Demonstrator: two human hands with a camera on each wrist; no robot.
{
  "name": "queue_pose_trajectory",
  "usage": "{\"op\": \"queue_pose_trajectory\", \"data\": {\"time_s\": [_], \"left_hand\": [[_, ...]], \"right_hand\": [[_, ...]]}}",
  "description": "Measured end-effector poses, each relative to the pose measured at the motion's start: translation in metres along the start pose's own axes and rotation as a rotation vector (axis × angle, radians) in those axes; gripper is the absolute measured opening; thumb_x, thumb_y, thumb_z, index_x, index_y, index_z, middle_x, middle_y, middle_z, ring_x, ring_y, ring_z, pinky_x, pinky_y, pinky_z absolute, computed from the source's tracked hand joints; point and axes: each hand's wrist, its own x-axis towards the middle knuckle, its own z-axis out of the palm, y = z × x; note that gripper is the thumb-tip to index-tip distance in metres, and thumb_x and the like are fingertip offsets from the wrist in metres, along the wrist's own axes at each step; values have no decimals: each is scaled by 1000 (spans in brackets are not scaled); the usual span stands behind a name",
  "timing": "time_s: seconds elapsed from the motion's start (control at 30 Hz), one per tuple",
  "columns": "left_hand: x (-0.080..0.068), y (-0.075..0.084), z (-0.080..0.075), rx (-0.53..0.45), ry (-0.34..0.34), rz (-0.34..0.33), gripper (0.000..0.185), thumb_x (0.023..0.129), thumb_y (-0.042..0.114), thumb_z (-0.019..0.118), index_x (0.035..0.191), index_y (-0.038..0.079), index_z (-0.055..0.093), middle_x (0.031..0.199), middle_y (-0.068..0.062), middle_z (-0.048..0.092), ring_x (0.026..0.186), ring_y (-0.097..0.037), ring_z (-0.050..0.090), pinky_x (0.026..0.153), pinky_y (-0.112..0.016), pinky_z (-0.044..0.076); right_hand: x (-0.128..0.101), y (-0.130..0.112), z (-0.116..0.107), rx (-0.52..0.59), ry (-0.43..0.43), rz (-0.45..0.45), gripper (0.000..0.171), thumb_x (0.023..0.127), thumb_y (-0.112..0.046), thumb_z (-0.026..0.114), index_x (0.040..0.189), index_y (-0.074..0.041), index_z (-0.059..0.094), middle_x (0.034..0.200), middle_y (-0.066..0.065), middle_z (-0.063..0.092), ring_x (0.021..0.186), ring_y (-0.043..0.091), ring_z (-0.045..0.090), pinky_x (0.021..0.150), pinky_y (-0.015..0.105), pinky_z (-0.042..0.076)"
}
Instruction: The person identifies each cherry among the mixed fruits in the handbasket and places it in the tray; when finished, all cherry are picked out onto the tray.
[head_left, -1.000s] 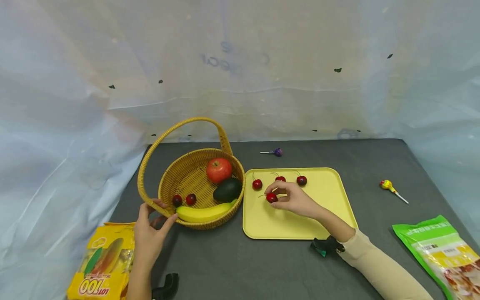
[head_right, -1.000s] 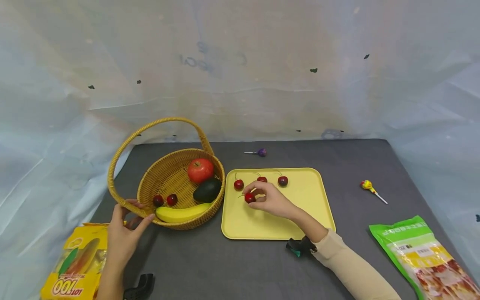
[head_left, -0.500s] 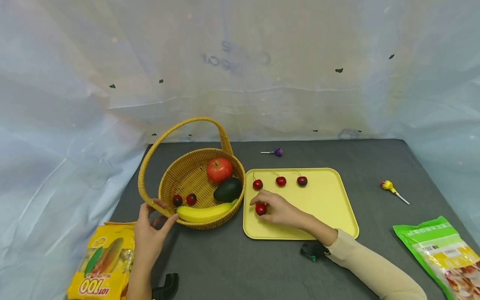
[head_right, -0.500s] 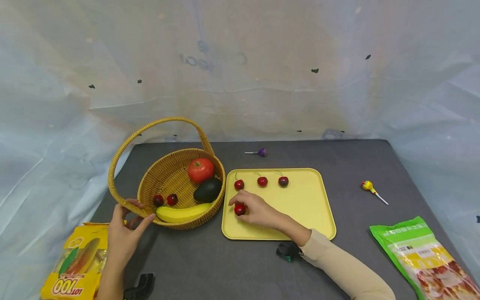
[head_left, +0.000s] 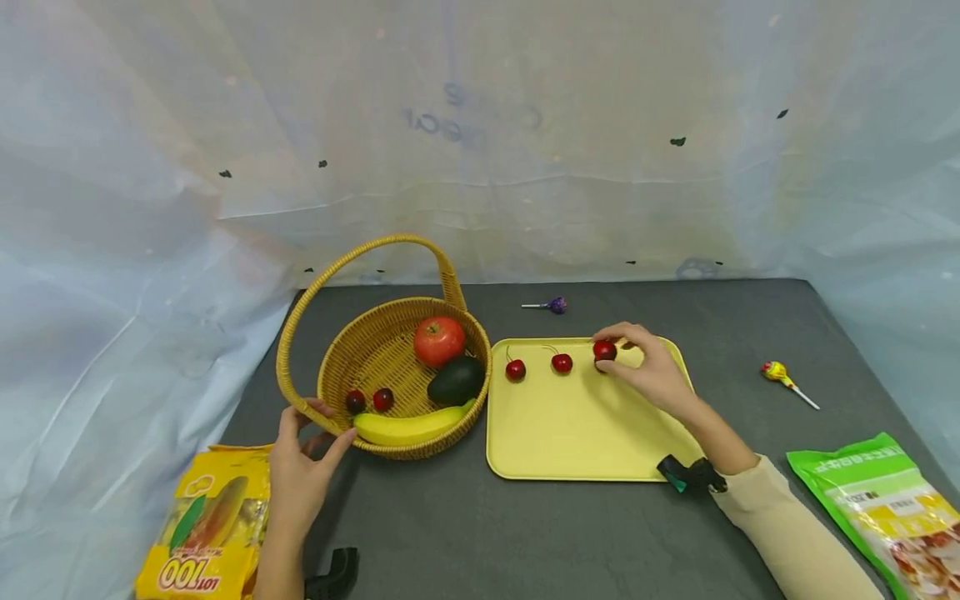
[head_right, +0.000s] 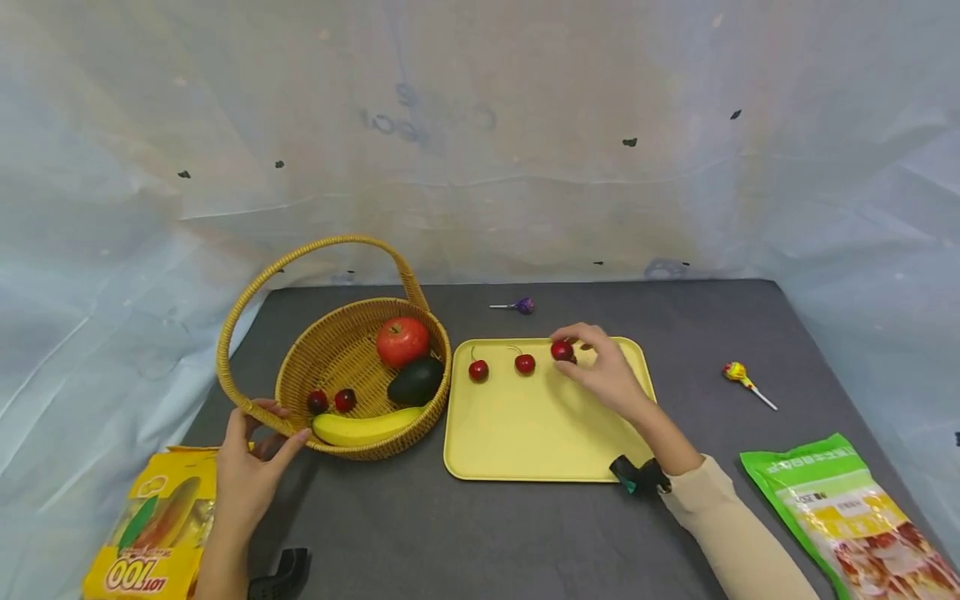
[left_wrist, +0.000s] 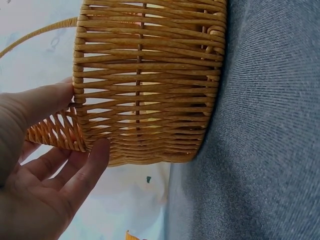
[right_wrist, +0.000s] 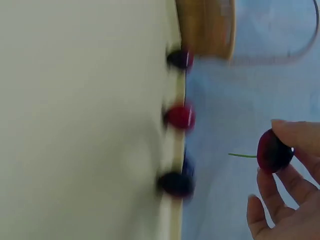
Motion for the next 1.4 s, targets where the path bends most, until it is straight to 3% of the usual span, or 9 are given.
{"op": "queue_pose_trajectory", "data": {"time_s": [0.13, 0.3, 0.47, 0.7, 0.83, 1.2, 1.4], "left_hand": [[0, -1, 0, -16, 0, -11, 57, 81, -6, 79, 129, -2, 48, 118, -11, 56, 112, -21, 54, 81, -10, 52], [0, -1, 0, -11, 8, -25, 57, 82, -5, 79, 129, -2, 48, 116, -6, 56, 112, -18, 53, 82, -11, 53], [1, 1, 0, -30, 4, -24, 56, 83, -4, 78, 130, -3, 48, 117, -8, 55, 113, -19, 52, 82, -13, 53], [0, 2, 0, -20, -1, -17, 57, 82, -5, 79, 130, -2, 48, 116, -7, 56, 112, -18, 53, 82, -14, 54], [0, 1, 0, -18, 0, -6, 57, 81, -5, 79, 129, -2, 49, 116, -7, 56, 112, -18, 54, 82, -14, 54], [0, 1, 0, -34, 5, 4, 55, 82, -7, 78, 128, -4, 48, 116, -10, 55, 111, -22, 54, 81, -10, 52], [0, 2, 0, -36, 1, 0, 55, 82, -6, 78, 128, -3, 48, 115, -10, 56, 111, -23, 54, 81, -10, 52]], "right_hand": [[-14, 21, -29, -105, 72, 91, 33, 89, -1, 74, 121, 0, 65, 111, 15, 67, 98, 21, 56, 84, 39, 45], [-21, 37, -42, -187, 60, 152, 39, 87, 5, 73, 125, 5, 60, 115, 21, 63, 102, 32, 57, 84, 45, 47], [-16, 39, -41, -232, -15, 186, 39, 85, 9, 73, 122, 7, 61, 109, 20, 57, 97, 35, 54, 83, 50, 46], [-11, 40, -38, -265, -140, 238, 30, 83, 5, 76, 111, 6, 65, 104, 18, 54, 89, 30, 50, 74, 40, 47], [-11, 42, -36, -269, -166, 252, 30, 83, 4, 77, 111, 6, 65, 102, 19, 53, 86, 30, 48, 70, 37, 43], [-5, 33, -41, -277, -184, 220, 44, 87, -7, 77, 126, 5, 59, 110, 21, 50, 99, 35, 48, 79, 48, 46], [4, 25, -37, -304, -292, 244, 42, 84, -8, 80, 120, 4, 62, 110, 22, 48, 101, 39, 51, 79, 49, 51]]}}
